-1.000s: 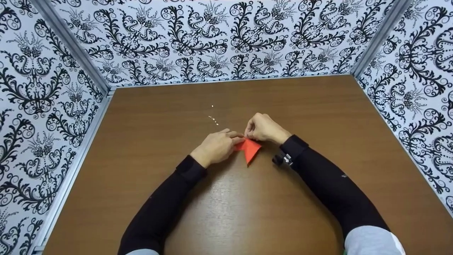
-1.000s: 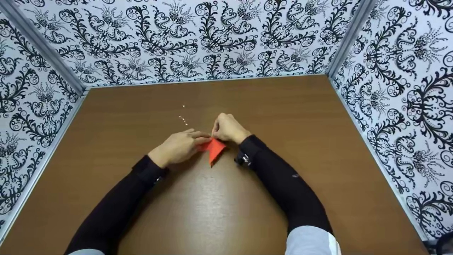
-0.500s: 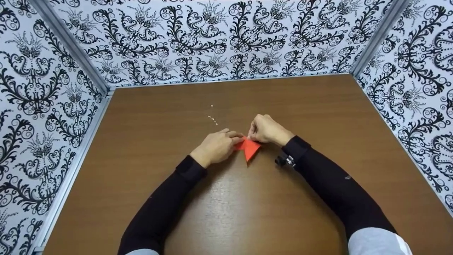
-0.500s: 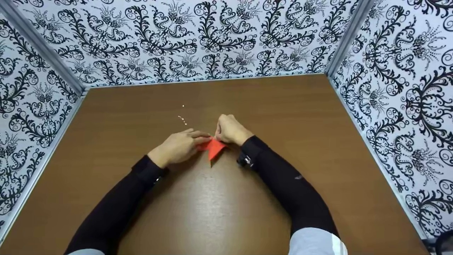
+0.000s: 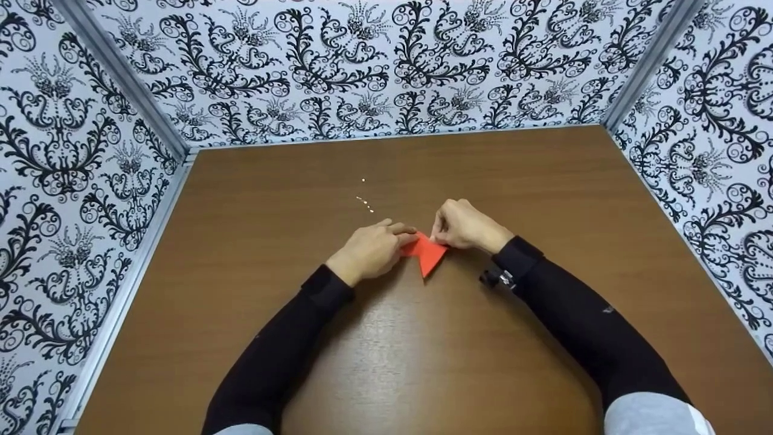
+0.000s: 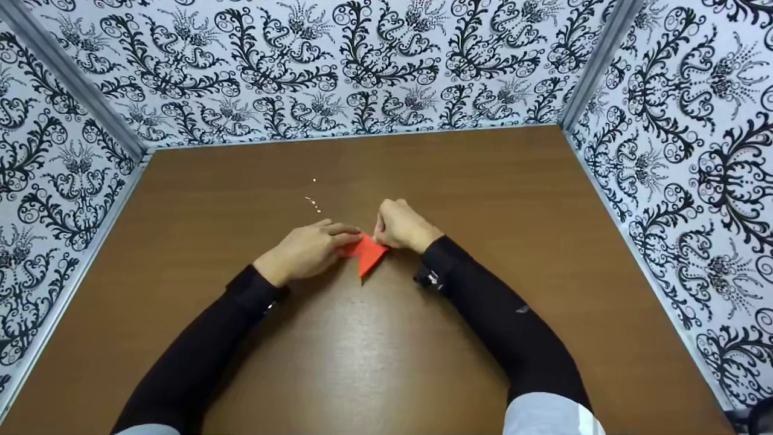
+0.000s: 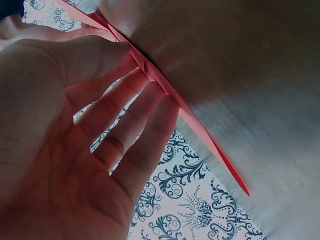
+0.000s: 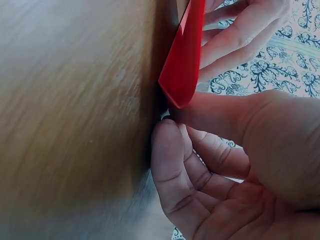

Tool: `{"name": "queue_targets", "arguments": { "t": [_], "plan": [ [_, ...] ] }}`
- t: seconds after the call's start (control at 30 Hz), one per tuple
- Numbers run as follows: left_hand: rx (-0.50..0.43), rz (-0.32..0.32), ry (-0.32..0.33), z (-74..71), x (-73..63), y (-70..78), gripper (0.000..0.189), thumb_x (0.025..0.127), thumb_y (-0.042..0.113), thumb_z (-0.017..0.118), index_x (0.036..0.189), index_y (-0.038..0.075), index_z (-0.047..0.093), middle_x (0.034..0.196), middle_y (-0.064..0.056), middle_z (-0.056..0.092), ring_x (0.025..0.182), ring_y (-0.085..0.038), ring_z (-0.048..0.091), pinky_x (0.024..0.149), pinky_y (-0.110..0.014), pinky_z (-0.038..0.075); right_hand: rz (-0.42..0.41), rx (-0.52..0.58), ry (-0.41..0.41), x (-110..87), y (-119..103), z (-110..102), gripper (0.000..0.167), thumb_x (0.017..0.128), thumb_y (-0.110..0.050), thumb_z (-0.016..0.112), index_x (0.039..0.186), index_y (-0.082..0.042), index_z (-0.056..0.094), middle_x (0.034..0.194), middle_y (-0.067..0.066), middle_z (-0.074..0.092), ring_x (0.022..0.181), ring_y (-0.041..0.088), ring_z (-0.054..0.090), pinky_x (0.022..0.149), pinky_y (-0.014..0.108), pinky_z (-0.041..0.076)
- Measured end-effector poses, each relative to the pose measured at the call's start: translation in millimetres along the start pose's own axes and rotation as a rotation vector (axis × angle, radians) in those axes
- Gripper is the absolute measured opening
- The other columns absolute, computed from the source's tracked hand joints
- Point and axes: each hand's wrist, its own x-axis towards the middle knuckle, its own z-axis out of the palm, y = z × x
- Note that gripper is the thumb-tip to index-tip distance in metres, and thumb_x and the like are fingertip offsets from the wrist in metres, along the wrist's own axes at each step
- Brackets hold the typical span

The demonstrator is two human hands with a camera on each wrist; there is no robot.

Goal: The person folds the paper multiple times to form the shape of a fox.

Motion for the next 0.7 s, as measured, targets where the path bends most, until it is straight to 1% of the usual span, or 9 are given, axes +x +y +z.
{"name": "queue_targets", "arguments": {
  "t": [0.13, 0.33, 0.43, 0.5, 0.6, 0.7],
  "plan": [
    [-0.011, 0.003, 0.011, -0.7, -0.8, 0.8, 0.041, 0.113, 0.015, 0.073, 0.154, 0.016, 0.077, 0.162, -0.003, 0.074, 0.140, -0.033, 0.071, 0.109, -0.049, 0.069, -0.005, 0.009, -0.007, -4.3, 1, -1, 0.009, 0.102, -0.014, 0.089, 0.094, -0.011, 0.091, 0.094, 0.005, 0.088, 0.079, 0.015, 0.071, 0.075, 0.028, 0.057],
    [-0.017, 0.000, 0.021, -1.2, -1.4, 1.2, 0.040, 0.113, 0.016, 0.074, 0.153, 0.016, 0.078, 0.161, -0.003, 0.074, 0.140, -0.034, 0.071, 0.109, -0.049, 0.068, 0.003, 0.024, -0.033, -10.0, 4, -2, 0.009, 0.103, -0.015, 0.089, 0.094, -0.011, 0.090, 0.094, 0.005, 0.086, 0.080, 0.015, 0.069, 0.074, 0.028, 0.055],
    [-0.015, -0.007, 0.012, -2.1, -1.0, 1.5, 0.041, 0.113, 0.015, 0.073, 0.154, 0.017, 0.077, 0.162, -0.002, 0.074, 0.141, -0.033, 0.071, 0.109, -0.049, 0.068, -0.004, 0.027, -0.041, -13.7, 6, -4, 0.010, 0.103, -0.015, 0.089, 0.094, -0.011, 0.089, 0.094, 0.006, 0.085, 0.079, 0.015, 0.069, 0.074, 0.028, 0.054],
    [-0.016, -0.014, -0.006, -3.0, -0.6, 1.7, 0.042, 0.114, 0.014, 0.072, 0.155, 0.017, 0.076, 0.164, -0.001, 0.072, 0.142, -0.032, 0.070, 0.110, -0.047, 0.068, -0.016, 0.021, -0.042, -15.9, 8, -4, 0.011, 0.104, -0.015, 0.089, 0.093, -0.011, 0.089, 0.094, 0.006, 0.085, 0.078, 0.014, 0.068, 0.073, 0.028, 0.054],
    [-0.023, -0.025, -0.032, -3.8, -0.3, 1.8, 0.044, 0.114, 0.013, 0.069, 0.157, 0.018, 0.074, 0.167, 0.001, 0.070, 0.143, -0.030, 0.068, 0.112, -0.046, 0.067, -0.037, 0.007, -0.032, -19.5, 11, -4, 0.012, 0.103, -0.016, 0.089, 0.092, -0.012, 0.089, 0.093, 0.006, 0.085, 0.077, 0.013, 0.069, 0.073, 0.027, 0.055],
    [-0.034, -0.027, -0.040, -3.9, 0.0, 1.6, 0.045, 0.114, 0.012, 0.068, 0.158, 0.018, 0.074, 0.167, 0.001, 0.069, 0.144, -0.031, 0.067, 0.113, -0.047, 0.066, -0.038, 0.005, -0.022, -24.1, 14, -3, 0.013, 0.103, -0.017, 0.090, 0.092, -0.012, 0.088, 0.093, 0.005, 0.084, 0.078, 0.013, 0.069, 0.073, 0.028, 0.056]
  ]
}}
